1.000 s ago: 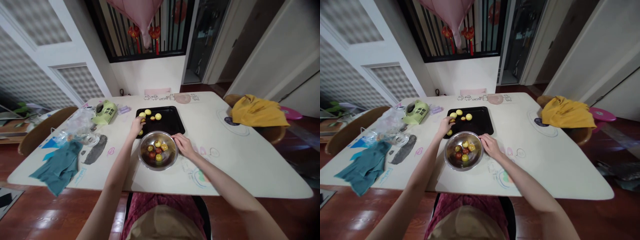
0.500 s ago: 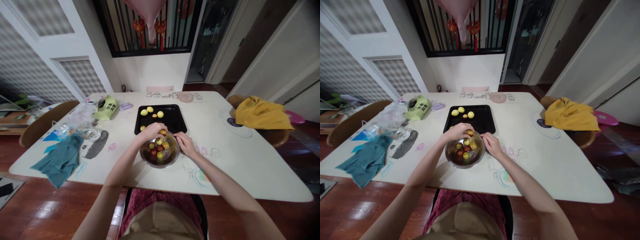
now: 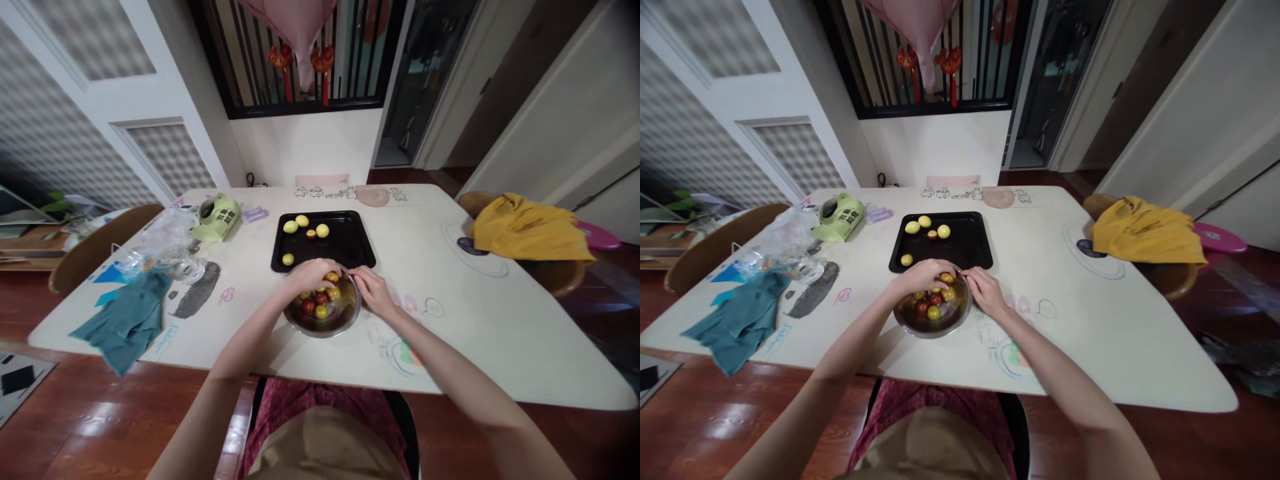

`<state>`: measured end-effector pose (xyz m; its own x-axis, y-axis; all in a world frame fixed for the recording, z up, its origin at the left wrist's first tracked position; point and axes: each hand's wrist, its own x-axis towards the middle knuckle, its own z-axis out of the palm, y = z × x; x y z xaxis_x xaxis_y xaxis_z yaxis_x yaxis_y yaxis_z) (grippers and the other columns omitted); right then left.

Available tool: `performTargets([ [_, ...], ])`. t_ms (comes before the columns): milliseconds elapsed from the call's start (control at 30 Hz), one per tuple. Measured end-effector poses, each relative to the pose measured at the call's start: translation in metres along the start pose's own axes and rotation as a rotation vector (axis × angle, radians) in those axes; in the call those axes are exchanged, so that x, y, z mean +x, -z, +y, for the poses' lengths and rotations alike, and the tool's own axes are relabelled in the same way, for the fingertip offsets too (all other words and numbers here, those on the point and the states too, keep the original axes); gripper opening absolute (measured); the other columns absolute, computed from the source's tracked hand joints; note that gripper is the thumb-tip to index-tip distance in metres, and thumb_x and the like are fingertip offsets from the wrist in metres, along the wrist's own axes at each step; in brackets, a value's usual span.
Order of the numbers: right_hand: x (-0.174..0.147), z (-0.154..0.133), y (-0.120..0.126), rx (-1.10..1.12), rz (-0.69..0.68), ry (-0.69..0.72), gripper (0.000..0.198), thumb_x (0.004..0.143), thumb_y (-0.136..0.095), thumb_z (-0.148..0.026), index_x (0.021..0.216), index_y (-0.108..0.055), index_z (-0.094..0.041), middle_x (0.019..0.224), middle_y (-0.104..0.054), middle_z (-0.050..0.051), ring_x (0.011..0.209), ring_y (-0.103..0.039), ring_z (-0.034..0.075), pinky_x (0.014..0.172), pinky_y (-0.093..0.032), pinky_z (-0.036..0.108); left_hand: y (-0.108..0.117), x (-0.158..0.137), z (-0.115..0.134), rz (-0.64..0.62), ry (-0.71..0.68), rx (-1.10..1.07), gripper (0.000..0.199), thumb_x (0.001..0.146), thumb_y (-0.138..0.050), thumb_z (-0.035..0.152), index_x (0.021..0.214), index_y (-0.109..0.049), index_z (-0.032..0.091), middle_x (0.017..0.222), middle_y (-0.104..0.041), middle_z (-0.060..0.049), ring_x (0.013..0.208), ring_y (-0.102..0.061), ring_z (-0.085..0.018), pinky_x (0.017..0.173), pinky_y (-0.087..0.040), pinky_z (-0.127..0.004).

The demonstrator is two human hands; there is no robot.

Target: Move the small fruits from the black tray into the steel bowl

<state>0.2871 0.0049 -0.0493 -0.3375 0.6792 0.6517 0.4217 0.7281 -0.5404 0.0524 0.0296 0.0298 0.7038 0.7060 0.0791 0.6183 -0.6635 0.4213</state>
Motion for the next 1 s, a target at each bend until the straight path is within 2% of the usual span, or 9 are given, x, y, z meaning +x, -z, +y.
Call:
performTargets([
  [200,0.001,0.000,0.000,-0.006,0.010,0.005,0.036,0.113,-0.037,-0.037,0.112,-0.071,-0.024,0.098,-0.073,0.009,0.090,-0.071,0.024,0.082,-0.058,0.040,-0.010,-0.016,0.006,0.128,-0.006,0.016,0.030,0.091,-0.076,0.021,0.122,-0.073,0.022,0.124,-0.075,-0.007,0.112,-0.073,-0.026,0.101,-0.057,-0.035],
  [400,0.001,0.001,-0.001,0.001,0.023,-0.009,0.037,0.113,-0.038,-0.038,0.112,-0.072,-0.025,0.097,-0.074,0.008,0.090,-0.071,0.024,0.082,-0.059,0.040,-0.021,-0.032,-0.006,0.254,-0.090,-0.083,0.028,0.102,-0.066,0.030,0.127,-0.072,0.022,0.132,-0.074,-0.009,0.122,-0.071,-0.024,0.111,-0.055,-0.038],
  [600,0.000,0.001,0.000,-0.005,0.020,-0.034,0.036,0.113,-0.038,-0.039,0.112,-0.071,-0.025,0.097,-0.074,0.008,0.089,-0.071,0.025,0.081,-0.058,0.040,-0.027,-0.041,-0.010,0.206,-0.122,-0.050,0.031,0.107,-0.057,0.033,0.131,-0.074,0.024,0.147,-0.068,-0.008,0.136,-0.065,-0.023,0.121,-0.049,-0.039],
  [767,-0.002,0.003,0.001,0.003,0.010,-0.037,0.033,0.113,-0.040,-0.037,0.113,-0.071,-0.025,0.100,-0.075,0.009,0.092,-0.071,0.025,0.081,-0.057,0.040,-0.030,-0.041,-0.009,0.135,-0.119,-0.012,0.028,0.106,-0.059,0.030,0.128,-0.075,0.024,0.138,-0.074,-0.007,0.134,-0.067,-0.023,0.119,-0.049,-0.038],
  [1000,-0.003,0.006,0.001,0.020,0.022,-0.052,0.033,0.112,-0.042,-0.037,0.113,-0.073,-0.025,0.101,-0.075,0.009,0.092,-0.071,0.026,0.083,-0.058,0.042,-0.018,-0.046,-0.017,0.233,-0.108,-0.040,0.032,0.108,-0.055,0.029,0.136,-0.070,0.023,0.140,-0.072,-0.008,0.132,-0.067,-0.023,0.117,-0.051,-0.039],
])
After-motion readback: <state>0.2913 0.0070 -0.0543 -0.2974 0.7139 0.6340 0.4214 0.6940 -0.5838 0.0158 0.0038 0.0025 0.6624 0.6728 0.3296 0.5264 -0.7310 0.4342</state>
